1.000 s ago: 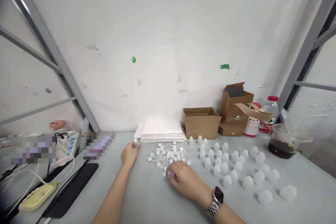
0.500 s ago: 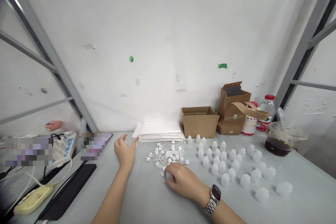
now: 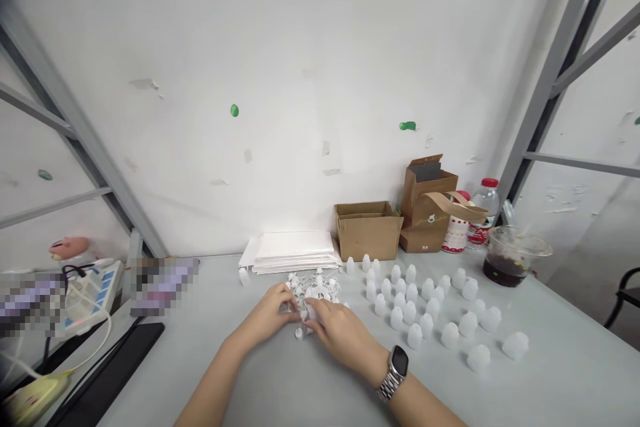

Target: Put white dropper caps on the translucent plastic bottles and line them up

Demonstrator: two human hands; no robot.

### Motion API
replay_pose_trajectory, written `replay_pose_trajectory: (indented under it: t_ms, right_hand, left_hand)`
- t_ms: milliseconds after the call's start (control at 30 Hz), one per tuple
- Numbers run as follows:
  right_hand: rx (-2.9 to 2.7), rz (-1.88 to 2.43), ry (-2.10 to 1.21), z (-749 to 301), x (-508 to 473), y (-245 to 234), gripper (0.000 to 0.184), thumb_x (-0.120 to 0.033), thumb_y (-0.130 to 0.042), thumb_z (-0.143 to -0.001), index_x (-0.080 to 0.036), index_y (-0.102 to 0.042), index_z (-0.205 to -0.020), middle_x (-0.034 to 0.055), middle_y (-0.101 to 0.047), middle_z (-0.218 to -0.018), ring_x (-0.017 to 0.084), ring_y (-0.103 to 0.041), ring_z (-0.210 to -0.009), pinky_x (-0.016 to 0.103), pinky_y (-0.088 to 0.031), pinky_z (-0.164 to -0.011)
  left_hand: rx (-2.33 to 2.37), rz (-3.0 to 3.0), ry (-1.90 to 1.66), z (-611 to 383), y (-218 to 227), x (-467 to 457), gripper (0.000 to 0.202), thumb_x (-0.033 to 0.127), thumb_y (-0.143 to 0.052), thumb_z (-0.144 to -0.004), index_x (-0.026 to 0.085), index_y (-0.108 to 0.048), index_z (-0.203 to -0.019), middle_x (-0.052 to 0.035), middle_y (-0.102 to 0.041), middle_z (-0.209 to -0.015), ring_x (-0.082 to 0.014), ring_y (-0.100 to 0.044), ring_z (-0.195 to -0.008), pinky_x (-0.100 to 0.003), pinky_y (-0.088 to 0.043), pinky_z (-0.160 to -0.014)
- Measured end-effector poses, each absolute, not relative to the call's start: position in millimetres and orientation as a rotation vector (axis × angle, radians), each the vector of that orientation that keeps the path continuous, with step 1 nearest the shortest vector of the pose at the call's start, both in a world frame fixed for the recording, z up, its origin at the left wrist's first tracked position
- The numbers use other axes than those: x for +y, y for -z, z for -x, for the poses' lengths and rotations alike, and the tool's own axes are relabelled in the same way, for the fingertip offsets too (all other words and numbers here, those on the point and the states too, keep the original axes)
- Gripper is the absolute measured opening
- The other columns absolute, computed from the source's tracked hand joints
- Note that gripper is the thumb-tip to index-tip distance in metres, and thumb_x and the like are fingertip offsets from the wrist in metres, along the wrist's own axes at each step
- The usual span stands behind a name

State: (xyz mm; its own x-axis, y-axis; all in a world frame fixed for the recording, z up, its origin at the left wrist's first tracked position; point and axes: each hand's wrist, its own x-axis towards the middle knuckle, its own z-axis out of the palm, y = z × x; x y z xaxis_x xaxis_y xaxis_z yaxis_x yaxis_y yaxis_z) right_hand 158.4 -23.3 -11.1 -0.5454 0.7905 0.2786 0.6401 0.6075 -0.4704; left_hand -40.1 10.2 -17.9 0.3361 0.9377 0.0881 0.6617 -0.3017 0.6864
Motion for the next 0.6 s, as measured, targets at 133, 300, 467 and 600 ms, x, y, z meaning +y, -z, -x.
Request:
replay_pose_trajectory:
  t_ms: [133, 300, 467, 600]
  right_hand:
    - [-2.357, 1.156, -0.409, -157, -25, 12, 0.034, -0.030, -0.039, -0.089, -0.023, -0.043, -0.122, 0.0076, -0.061, -0.101, 0.021, -0.061, -0.082, 0.031, -0.047, -0.069]
    - [-2.227, 1.159, -0.397, -157, -20, 18, 0.025, -0.026, -0.042, -0.088, -0.020, -0.051, -0.111, 0.0080, -0.059, -0.097, 0.020, -0.059, -0.081, 0.032, -0.047, -0.070]
    - [-2.071, 1.140, -0.440, -157, -16, 20, 0.020, -0.020, -0.044, -0.086, -0.019, -0.055, -0.103, 0.0082, -0.057, -0.098, 0.019, -0.056, -0.087, 0.032, -0.046, -0.077]
    - [-2.013, 1.151, -0.526, -153, -18, 18, 0.021, -0.023, -0.043, -0.087, -0.019, -0.054, -0.104, 0.0074, -0.059, -0.095, 0.018, -0.057, -0.078, 0.031, -0.046, -0.072]
  left_hand:
    - [1.418, -1.998, -0.828, 37, 17, 13, 0.006, 0.027, -0.061, -0.065, 0.023, -0.063, -0.062, -0.0032, -0.058, -0.082, -0.0211, -0.052, -0.087, -0.034, -0.038, -0.082]
    - [1.452, -1.696, -1.162, 33, 12, 18, 0.004, 0.027, -0.062, -0.062, 0.023, -0.063, -0.061, -0.0039, -0.066, -0.079, -0.0232, -0.056, -0.088, -0.035, -0.039, -0.082]
    - [1.376, -1.481, -1.296, 27, 10, 18, 0.020, 0.037, -0.053, -0.070, 0.018, -0.061, -0.072, -0.0080, -0.070, -0.085, -0.0227, -0.062, -0.086, -0.035, -0.044, -0.078]
    - [1.210, -1.302, -1.322, 15, 11, 11, 0.031, 0.046, -0.053, -0.070, 0.017, -0.058, -0.078, -0.0091, -0.072, -0.081, -0.0232, -0.065, -0.080, -0.036, -0.047, -0.075]
